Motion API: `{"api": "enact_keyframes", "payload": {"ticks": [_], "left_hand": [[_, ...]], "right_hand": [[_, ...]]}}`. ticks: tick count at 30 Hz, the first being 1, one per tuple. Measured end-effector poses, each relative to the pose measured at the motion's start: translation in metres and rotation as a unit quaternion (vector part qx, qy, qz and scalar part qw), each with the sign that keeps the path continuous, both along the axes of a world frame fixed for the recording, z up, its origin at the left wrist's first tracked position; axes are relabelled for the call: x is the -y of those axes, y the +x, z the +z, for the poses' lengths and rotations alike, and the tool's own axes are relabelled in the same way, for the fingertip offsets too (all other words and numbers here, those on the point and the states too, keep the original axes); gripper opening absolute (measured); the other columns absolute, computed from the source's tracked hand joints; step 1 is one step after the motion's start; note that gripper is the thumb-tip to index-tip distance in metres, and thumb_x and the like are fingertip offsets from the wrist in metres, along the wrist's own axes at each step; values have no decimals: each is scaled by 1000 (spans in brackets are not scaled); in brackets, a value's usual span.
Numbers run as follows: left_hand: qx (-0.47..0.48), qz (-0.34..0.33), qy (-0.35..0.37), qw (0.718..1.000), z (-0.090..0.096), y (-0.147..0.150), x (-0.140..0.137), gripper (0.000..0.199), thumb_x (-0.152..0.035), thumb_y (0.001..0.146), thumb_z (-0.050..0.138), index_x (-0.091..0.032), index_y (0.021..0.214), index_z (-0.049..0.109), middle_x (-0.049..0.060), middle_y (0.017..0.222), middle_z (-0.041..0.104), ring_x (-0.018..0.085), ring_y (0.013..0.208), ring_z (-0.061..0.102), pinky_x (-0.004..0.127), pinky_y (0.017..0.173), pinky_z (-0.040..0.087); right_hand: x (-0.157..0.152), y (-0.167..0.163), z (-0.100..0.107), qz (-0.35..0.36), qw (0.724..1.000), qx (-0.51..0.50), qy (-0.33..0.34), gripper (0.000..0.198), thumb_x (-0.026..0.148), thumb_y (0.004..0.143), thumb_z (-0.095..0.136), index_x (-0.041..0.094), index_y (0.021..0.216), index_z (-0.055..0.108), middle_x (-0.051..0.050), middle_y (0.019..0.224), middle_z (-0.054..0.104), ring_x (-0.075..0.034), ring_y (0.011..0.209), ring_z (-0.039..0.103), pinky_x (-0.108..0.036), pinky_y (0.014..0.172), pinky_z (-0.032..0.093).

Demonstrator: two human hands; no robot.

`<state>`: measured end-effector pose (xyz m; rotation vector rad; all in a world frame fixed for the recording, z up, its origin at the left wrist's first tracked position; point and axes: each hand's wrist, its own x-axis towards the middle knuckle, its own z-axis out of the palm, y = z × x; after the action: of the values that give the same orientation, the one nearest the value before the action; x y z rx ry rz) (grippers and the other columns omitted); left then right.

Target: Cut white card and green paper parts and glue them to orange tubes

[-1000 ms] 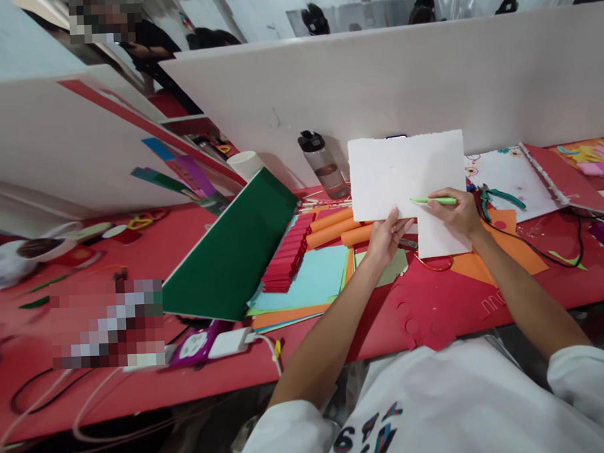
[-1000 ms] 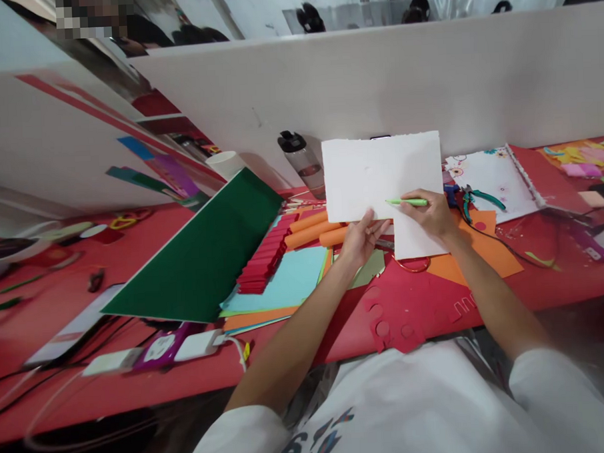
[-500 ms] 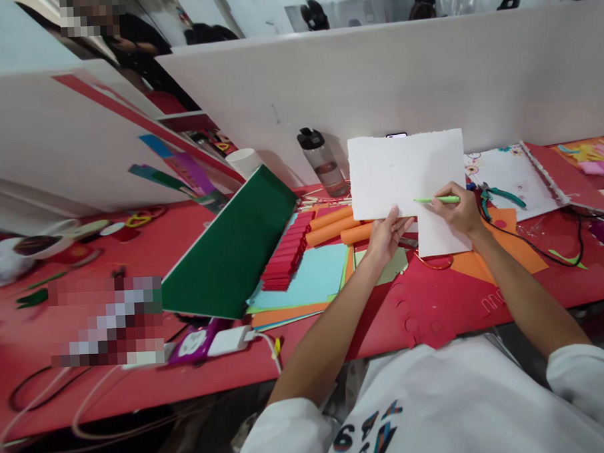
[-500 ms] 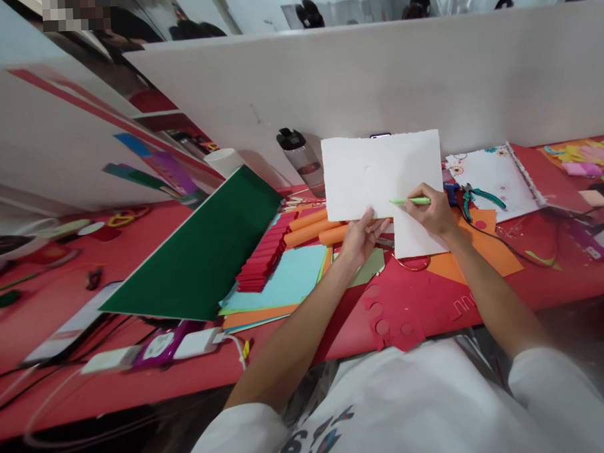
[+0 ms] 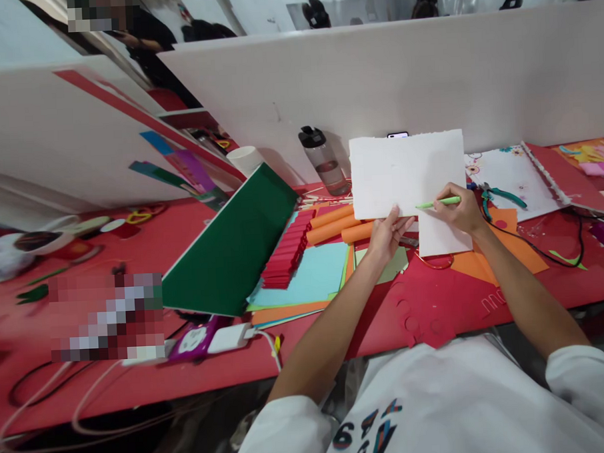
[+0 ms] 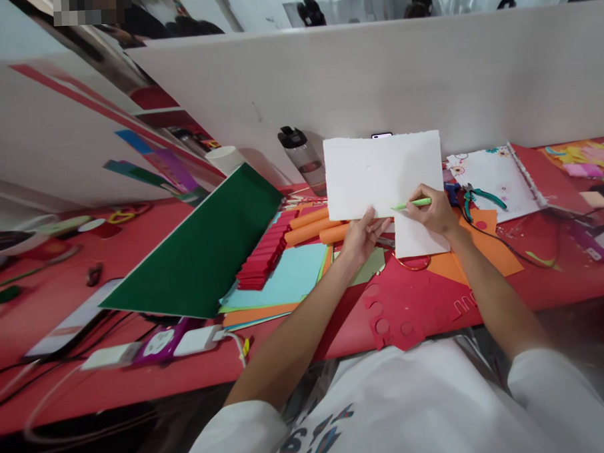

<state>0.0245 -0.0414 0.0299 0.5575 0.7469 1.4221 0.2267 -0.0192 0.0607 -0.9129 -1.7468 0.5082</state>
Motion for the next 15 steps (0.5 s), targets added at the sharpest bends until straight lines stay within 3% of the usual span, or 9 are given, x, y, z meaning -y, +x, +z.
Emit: {"api": "enact_keyframes", "payload": {"ticks": [7,15], "left_hand": [[-1,3,9,1000,-1,-1,-1,35,-23,93,75,-19,127,68,8,114,80,23,109,77,44,111,57],[-4,3,7,1000,-4,-1,-3,25,-24,91,77,-16,113,71,9,113,80,25,113,76,45,112,57]], "right_hand": [[1,0,3,8,1000,-1,-8,13,30,82,71,23,75,62,0,73,67,-18,68,61,-32,65,47],[-2,1,0,10,1000,-10,-17,14,31,82,72,23,77,62,0,74,67,-17,67,58,-31,61,46]]}}
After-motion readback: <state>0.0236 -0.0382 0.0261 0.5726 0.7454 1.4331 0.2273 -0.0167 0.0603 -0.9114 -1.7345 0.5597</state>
